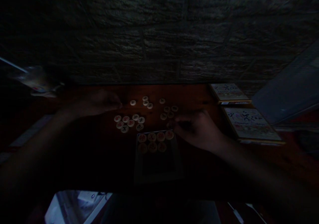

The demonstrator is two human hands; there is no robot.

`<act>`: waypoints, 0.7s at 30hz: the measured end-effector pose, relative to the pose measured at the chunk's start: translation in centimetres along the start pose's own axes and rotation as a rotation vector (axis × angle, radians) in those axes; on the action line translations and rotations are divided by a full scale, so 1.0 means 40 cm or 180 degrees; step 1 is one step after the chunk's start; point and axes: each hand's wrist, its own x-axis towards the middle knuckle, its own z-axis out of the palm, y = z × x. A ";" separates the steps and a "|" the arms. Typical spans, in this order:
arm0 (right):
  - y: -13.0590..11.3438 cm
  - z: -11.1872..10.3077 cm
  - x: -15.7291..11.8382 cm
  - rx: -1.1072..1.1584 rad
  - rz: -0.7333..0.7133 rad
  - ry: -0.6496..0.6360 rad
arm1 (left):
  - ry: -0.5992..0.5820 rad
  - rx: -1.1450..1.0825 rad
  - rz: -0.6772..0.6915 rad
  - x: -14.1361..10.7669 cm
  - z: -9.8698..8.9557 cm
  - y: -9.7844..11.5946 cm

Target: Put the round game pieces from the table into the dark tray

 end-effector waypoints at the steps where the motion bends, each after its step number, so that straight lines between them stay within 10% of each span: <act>1: 0.000 0.000 -0.001 0.0010 0.0045 -0.0008 | 0.0022 -0.0053 0.0067 0.000 0.003 0.007; 14: -0.004 0.016 0.065 0.0574 0.0675 0.0085 | 0.0376 -0.2439 0.0648 -0.021 0.110 0.194; 21: -0.055 0.028 0.148 0.0780 0.0268 0.0351 | 0.0428 -0.2781 0.0601 -0.009 0.118 0.237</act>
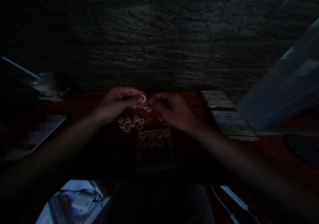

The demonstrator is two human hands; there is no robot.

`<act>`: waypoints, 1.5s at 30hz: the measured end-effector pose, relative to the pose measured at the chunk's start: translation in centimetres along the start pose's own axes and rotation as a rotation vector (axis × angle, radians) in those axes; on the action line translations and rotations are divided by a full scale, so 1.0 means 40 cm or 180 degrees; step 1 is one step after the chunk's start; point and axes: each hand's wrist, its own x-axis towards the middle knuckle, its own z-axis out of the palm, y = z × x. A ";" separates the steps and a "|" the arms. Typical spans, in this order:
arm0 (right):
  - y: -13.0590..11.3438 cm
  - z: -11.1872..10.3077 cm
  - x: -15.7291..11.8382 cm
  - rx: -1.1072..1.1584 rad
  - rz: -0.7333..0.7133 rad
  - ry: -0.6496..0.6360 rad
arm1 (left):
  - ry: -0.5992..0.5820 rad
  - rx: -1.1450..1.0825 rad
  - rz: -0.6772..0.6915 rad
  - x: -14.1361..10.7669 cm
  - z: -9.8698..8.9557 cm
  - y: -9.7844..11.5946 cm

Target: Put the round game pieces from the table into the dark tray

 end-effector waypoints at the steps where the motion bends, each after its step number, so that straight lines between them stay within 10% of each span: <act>1: 0.005 0.010 0.004 0.0111 -0.0017 0.0093 | -0.0008 -0.0067 0.0031 0.001 0.005 -0.003; 11: 0.079 0.055 -0.054 0.1205 0.0607 0.0287 | -0.0035 -0.0403 0.0017 -0.053 0.095 -0.081; 45: 0.031 0.056 -0.069 0.1275 0.0873 0.0328 | 0.0099 -0.0398 -0.0185 -0.102 0.107 -0.065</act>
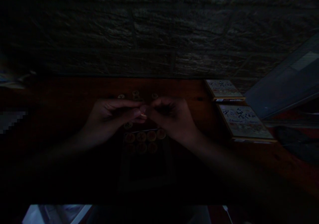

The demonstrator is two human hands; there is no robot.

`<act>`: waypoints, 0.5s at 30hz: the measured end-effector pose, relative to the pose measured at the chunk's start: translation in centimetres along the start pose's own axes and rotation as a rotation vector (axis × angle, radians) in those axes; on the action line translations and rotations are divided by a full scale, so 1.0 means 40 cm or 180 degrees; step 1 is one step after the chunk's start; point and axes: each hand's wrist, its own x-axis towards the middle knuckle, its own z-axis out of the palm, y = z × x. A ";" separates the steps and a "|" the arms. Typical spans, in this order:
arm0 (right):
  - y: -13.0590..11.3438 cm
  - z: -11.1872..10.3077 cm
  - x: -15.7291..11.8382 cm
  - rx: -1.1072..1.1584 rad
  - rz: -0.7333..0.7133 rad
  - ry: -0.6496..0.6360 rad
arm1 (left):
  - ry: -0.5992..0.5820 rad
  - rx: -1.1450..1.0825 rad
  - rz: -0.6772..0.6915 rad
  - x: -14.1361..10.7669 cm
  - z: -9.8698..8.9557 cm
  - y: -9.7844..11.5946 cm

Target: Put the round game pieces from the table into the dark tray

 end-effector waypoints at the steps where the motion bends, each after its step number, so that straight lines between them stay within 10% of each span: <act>1: 0.000 0.000 -0.001 0.0009 0.0039 -0.0007 | 0.0003 -0.0001 0.0015 0.000 0.000 0.000; 15: -0.004 0.002 -0.003 -0.0008 -0.0094 -0.0123 | 0.0036 0.0171 0.0240 0.006 -0.003 0.001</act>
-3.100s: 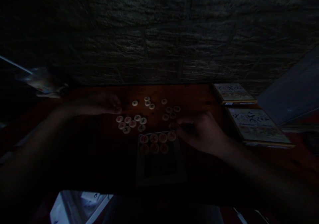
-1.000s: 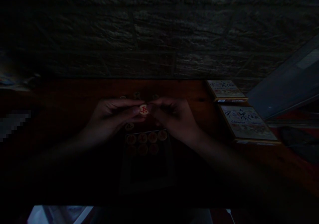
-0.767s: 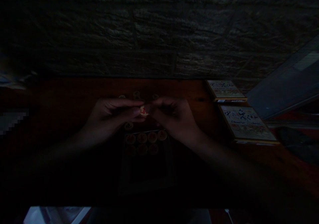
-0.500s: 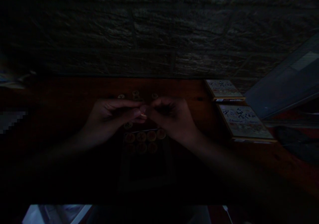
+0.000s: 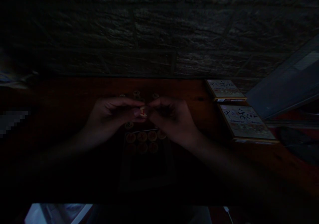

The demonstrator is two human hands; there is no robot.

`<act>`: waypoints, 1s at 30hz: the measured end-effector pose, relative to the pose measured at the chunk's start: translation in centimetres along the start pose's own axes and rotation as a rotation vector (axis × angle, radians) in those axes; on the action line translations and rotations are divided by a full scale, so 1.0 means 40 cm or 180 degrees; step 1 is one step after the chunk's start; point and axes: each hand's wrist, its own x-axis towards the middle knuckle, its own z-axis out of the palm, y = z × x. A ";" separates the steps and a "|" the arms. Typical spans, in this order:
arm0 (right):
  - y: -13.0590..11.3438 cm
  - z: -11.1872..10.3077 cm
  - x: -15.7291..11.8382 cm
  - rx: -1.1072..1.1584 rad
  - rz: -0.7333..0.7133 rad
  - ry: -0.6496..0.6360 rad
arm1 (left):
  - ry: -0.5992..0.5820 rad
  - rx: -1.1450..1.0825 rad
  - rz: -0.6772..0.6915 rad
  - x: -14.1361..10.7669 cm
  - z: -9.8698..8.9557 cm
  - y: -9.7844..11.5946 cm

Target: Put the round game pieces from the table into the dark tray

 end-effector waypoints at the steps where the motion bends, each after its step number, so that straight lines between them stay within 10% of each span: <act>1: 0.001 0.000 0.000 0.0005 -0.0010 -0.0019 | 0.0006 0.0035 0.0038 0.001 0.000 0.000; 30: -0.014 0.012 -0.010 0.0331 0.0312 0.0025 | 0.0010 0.0532 0.0454 -0.019 0.004 -0.007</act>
